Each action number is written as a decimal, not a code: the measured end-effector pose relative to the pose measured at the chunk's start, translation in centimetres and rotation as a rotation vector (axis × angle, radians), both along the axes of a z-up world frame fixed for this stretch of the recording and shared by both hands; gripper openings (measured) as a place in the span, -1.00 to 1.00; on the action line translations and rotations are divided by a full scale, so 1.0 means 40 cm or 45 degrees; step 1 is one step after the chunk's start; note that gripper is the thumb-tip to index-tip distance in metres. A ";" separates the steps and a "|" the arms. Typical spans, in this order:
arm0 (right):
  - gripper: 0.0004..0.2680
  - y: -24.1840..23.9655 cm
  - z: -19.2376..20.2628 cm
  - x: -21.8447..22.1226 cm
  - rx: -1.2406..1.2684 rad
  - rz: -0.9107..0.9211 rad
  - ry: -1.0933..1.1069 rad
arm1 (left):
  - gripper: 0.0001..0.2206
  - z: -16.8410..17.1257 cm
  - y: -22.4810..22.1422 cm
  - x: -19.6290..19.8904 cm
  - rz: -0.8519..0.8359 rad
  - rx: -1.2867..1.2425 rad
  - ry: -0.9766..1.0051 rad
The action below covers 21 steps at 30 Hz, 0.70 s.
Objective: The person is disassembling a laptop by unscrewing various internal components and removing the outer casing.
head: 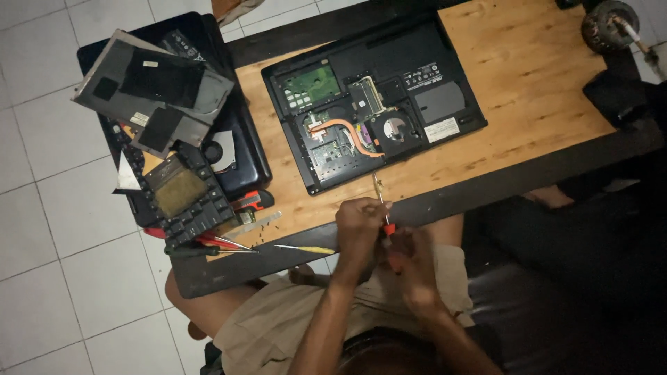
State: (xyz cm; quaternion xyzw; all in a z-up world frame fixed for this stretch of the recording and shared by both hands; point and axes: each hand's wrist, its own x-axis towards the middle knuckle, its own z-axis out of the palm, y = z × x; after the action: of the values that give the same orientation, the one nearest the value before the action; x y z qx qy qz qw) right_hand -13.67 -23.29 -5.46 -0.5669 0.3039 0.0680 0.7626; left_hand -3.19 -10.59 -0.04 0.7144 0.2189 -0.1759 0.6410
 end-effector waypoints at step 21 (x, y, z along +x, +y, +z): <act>-0.72 -0.011 0.015 0.032 -0.029 0.001 0.263 | -0.56 -0.120 0.089 0.157 -0.375 0.799 -1.251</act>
State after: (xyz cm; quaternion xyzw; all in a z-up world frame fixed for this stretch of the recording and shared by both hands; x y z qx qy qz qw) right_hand -12.39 -23.73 -4.88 -0.5656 0.3813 0.1230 0.7208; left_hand 3.08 -7.04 -4.85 0.8899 -0.1626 0.1609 0.3946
